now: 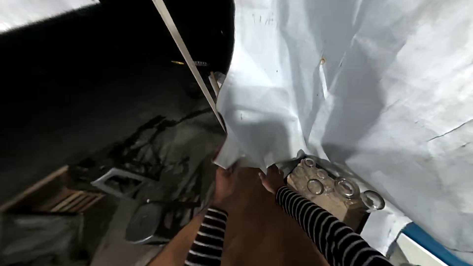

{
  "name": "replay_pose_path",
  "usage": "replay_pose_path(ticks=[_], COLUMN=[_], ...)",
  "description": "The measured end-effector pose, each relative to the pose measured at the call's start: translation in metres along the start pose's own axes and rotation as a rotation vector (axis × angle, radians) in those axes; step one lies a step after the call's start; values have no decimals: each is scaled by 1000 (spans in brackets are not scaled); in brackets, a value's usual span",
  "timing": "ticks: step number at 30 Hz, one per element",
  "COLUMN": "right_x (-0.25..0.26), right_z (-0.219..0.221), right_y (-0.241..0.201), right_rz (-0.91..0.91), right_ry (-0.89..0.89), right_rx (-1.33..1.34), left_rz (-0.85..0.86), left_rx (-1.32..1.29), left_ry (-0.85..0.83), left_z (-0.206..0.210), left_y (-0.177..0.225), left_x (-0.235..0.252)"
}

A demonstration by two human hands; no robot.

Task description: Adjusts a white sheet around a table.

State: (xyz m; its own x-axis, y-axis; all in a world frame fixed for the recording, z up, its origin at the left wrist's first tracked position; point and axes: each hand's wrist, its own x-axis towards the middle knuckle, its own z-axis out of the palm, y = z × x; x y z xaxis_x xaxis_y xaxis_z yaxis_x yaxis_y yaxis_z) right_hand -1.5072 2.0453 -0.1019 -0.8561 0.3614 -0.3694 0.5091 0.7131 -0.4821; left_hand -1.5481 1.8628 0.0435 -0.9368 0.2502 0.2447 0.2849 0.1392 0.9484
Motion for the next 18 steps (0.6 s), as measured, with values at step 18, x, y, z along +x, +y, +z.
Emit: replay_pose_path(ticks=[18], right_x=[-5], right_z=[3], right_y=[8], right_rz=[-118], right_ry=[180], right_rx=[-26], left_rz=[-350], left_rx=[-703], left_ry=[273], left_z=[-13], left_y=[-49], left_x=[98])
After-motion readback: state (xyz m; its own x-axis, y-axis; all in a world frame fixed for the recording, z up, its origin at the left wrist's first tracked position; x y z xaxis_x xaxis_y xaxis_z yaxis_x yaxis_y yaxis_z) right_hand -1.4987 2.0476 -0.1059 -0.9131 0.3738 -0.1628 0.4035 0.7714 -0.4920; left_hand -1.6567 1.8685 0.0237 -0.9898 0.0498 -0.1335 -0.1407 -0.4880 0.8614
